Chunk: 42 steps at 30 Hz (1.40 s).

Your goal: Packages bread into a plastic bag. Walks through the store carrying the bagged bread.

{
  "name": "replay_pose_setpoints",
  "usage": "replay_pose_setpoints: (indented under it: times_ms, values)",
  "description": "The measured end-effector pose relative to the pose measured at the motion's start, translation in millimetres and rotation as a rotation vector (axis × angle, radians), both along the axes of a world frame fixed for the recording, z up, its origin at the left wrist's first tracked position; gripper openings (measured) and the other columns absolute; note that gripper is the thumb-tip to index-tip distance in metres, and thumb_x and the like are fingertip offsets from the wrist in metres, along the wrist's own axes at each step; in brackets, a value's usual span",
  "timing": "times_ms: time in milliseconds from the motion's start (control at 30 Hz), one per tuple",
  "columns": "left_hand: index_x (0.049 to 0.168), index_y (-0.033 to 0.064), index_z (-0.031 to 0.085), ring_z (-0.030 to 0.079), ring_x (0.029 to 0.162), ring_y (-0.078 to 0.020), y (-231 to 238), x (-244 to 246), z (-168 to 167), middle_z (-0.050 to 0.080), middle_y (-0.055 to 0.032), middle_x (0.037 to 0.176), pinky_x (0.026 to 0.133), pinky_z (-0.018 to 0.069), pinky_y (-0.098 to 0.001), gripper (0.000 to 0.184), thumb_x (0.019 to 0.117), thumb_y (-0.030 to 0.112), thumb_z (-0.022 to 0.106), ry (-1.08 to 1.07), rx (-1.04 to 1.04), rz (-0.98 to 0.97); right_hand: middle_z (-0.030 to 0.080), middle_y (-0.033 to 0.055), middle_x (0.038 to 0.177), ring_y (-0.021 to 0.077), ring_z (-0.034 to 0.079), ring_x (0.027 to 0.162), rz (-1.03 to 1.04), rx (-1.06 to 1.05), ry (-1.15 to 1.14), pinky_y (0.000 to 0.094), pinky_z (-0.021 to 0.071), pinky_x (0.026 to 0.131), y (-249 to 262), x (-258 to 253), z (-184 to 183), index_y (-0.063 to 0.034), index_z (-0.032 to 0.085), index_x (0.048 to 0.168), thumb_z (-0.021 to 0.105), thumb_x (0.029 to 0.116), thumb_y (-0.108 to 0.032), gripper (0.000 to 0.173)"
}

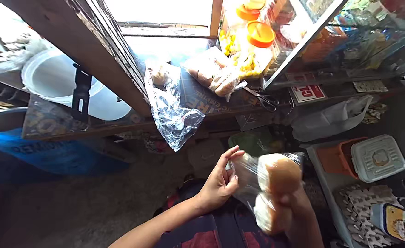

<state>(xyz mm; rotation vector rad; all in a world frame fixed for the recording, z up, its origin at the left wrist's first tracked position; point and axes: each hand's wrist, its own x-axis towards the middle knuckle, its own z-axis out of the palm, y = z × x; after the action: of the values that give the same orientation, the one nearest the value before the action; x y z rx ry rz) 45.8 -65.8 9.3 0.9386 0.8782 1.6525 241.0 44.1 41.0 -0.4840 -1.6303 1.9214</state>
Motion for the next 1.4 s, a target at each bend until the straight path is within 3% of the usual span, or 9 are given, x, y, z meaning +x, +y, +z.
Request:
replay_pose_setpoints:
  times_ms: [133, 433, 600, 733, 867, 1000, 1133, 1267, 1400]
  values:
    - [0.154, -0.0075, 0.015, 0.068, 0.092, -0.0037, 1, 1, 4, 0.039, -0.0153, 0.155, 0.080, 0.0602, -0.0229, 0.073, 0.0903, -0.014, 0.050, 0.024, 0.049, -0.032, 0.075, -0.0147, 0.107, -0.0021, 0.070, 0.097, -0.030, 0.030, -0.034, 0.0208, 0.0591, 0.087, 4, -7, 0, -0.0284, 0.071, 0.116, 0.077, 0.0879, -0.041, 0.032]
    - [0.155, -0.0041, 0.019, 0.065, 0.080, -0.0005, -2, -2, 1, 0.037, -0.0158, 0.158, 0.073, 0.0580, -0.0200, 0.072, 0.0902, -0.014, 0.049, 0.038, 0.038, 0.009, 0.072, -0.0143, 0.120, -0.0019, 0.066, 0.108, 0.074, -0.074, 0.203, 0.0213, 0.0562, 0.093, 0, 10, -7, -0.0285, 0.064, 0.132, 0.080, 0.0870, -0.031, 0.048]
    - [0.153, -0.0065, 0.019, 0.067, 0.087, -0.0020, 0, -2, 3, 0.039, -0.0159, 0.157, 0.077, 0.0590, -0.0209, 0.071, 0.0895, -0.016, 0.048, 0.039, 0.073, -0.005, 0.072, -0.0063, 0.107, 0.0040, 0.068, 0.098, -0.265, -0.139, -0.040, 0.0252, 0.0575, 0.086, -41, 33, 7, -0.0206, 0.067, 0.121, 0.071, 0.0940, -0.039, 0.033]
    - [0.154, -0.0053, 0.021, 0.060, 0.076, 0.0037, 2, -1, 4, 0.042, -0.0146, 0.155, 0.068, 0.0540, -0.0154, 0.071, 0.0892, -0.014, 0.049, 0.062, 0.083, -0.011, 0.076, -0.0153, 0.106, -0.0063, 0.069, 0.097, 0.141, -0.191, 0.257, 0.0163, 0.0576, 0.085, 3, -7, 41, -0.0268, 0.072, 0.117, 0.080, 0.0844, -0.036, 0.035]
    - [0.154, -0.0045, 0.021, 0.063, 0.080, 0.0020, -1, 1, 4, 0.041, -0.0145, 0.155, 0.071, 0.0557, -0.0168, 0.072, 0.0898, -0.015, 0.049, 0.069, 0.120, -0.034, 0.072, -0.0121, 0.120, -0.0021, 0.067, 0.109, 0.239, -0.203, 0.357, 0.0204, 0.0557, 0.094, -1, 11, -2, -0.0260, 0.066, 0.132, 0.073, 0.0944, -0.030, 0.038]
    - [0.157, 0.0000, 0.021, 0.055, 0.070, 0.0054, -6, -4, 8, 0.041, -0.0128, 0.156, 0.062, 0.0510, -0.0132, 0.076, 0.0879, -0.014, 0.050, 0.114, 0.133, -0.050, 0.074, -0.0122, 0.098, -0.0058, 0.068, 0.092, -0.119, -0.234, 0.259, 0.0138, 0.0552, 0.082, -30, 17, 8, -0.0233, 0.074, 0.108, 0.073, 0.0901, -0.038, 0.023]
    - [0.149, 0.0003, 0.036, 0.052, 0.067, 0.0070, -17, -10, 5, 0.044, -0.0114, 0.153, 0.059, 0.0488, -0.0116, 0.064, 0.0878, -0.013, 0.052, 0.171, 0.128, -0.055, 0.076, -0.0114, 0.105, -0.0040, 0.069, 0.097, 0.308, -0.417, 0.254, 0.0163, 0.0566, 0.087, -1, 28, -18, -0.0219, 0.074, 0.117, 0.081, 0.0844, -0.038, 0.037]
    - [0.113, 0.0041, 0.053, 0.051, 0.071, 0.0083, -46, -16, 5, 0.043, -0.0113, 0.147, 0.055, 0.0453, -0.0096, 0.028, 0.0865, -0.003, 0.056, 0.360, -0.092, 0.075, 0.072, -0.0153, 0.119, -0.0043, 0.066, 0.108, 0.624, -0.387, 0.252, 0.0194, 0.0553, 0.094, -3, 0, -19, -0.0293, 0.066, 0.132, 0.075, 0.0902, -0.042, 0.045]
    - [0.118, 0.0040, 0.056, 0.063, 0.074, 0.0025, -76, -17, 10, 0.042, -0.0125, 0.148, 0.059, 0.0562, -0.0158, 0.036, 0.0827, 0.001, 0.061, 0.388, -0.471, 0.180, 0.072, -0.0180, 0.116, -0.0078, 0.065, 0.104, 0.856, -0.574, 0.155, 0.0163, 0.0541, 0.092, -5, -30, -40, -0.0327, 0.066, 0.129, 0.068, 0.0959, -0.042, 0.034]
